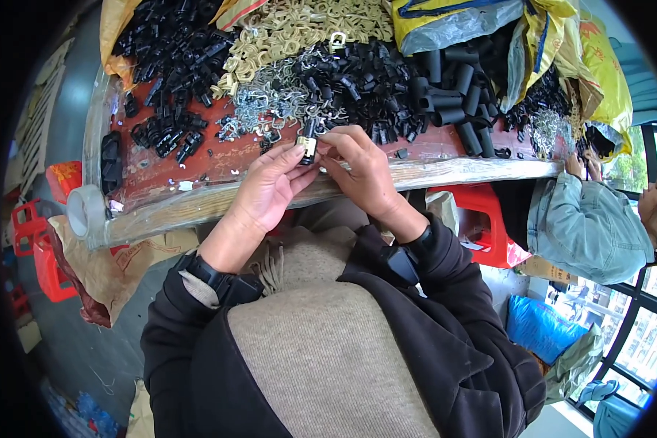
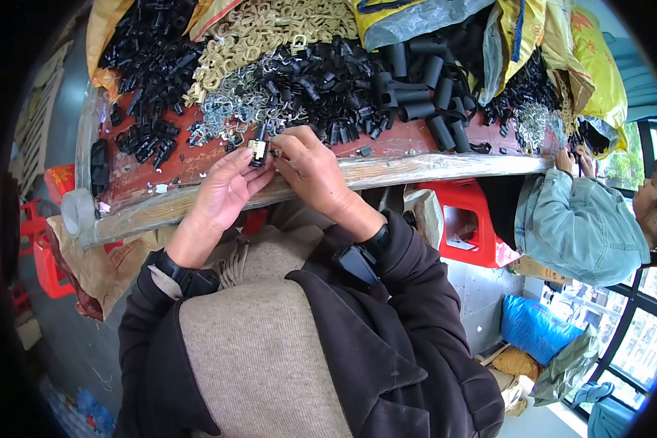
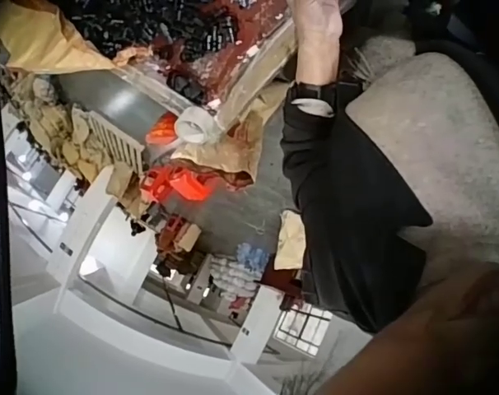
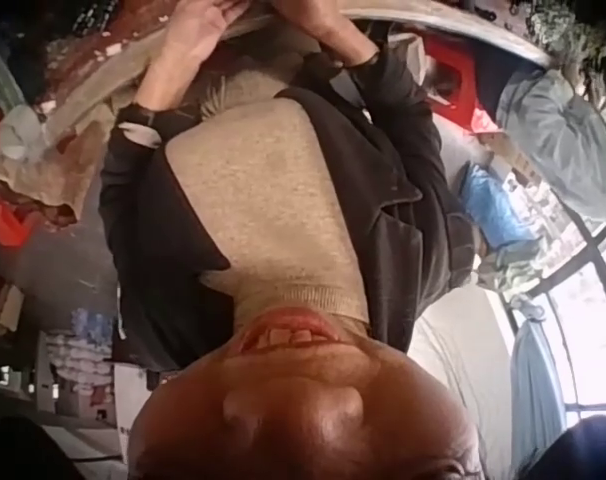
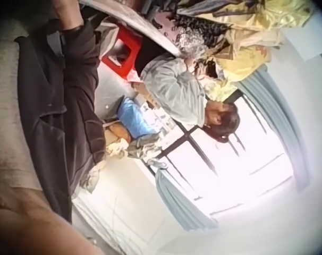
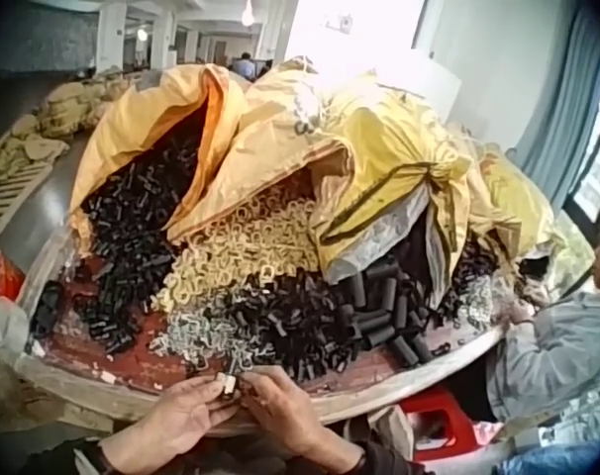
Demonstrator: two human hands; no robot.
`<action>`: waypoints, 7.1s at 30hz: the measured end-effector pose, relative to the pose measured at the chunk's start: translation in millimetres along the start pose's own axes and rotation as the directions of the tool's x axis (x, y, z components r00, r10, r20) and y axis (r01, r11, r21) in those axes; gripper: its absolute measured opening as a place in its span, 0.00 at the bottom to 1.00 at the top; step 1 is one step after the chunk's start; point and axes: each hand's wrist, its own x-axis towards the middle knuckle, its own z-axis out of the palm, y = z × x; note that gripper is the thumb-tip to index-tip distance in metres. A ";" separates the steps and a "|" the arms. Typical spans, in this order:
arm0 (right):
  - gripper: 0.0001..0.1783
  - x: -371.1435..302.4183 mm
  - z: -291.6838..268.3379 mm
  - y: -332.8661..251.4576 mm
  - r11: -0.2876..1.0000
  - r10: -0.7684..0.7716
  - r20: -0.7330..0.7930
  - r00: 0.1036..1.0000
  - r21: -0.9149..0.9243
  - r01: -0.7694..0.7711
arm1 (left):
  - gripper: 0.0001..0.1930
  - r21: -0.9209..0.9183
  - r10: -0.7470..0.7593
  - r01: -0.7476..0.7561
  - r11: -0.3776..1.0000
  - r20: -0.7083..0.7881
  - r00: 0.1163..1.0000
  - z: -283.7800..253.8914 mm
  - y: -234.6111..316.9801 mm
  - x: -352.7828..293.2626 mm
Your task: The person assembles components by hand, picking up a black plastic housing and a small metal clip and fitting the clip into the housing. They then pick up a white plastic insert and press it into the housing before setting the completed assembly aside.
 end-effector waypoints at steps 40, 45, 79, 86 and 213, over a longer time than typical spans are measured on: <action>0.12 -20.2 -3.9 -14.9 0.964 0.128 -0.097 0.987 0.245 -0.100 | 0.10 0.067 -0.175 0.175 0.982 -0.007 0.985 11.0 -5.3 -13.4; 0.14 -32.4 -4.5 -16.5 0.996 -0.059 -0.210 0.976 0.060 0.073 | 0.11 0.140 -0.185 0.175 0.975 0.063 0.981 17.5 -10.4 -16.3; 0.22 -15.9 -126.0 16.2 0.093 0.712 -0.196 0.674 0.978 0.186 | 0.16 0.338 -0.098 0.058 0.939 0.101 0.990 3.5 4.2 -11.2; 0.23 -24.4 -41.5 -12.9 0.542 0.577 0.345 0.740 0.517 -0.663 | 0.14 0.339 -0.131 0.092 0.936 0.092 0.987 3.6 4.4 -14.2; 0.08 49.2 58.5 -16.1 0.491 0.249 0.339 0.907 0.763 -0.420 | 0.06 0.613 0.288 -0.176 0.770 -0.088 0.954 -26.2 48.8 -10.9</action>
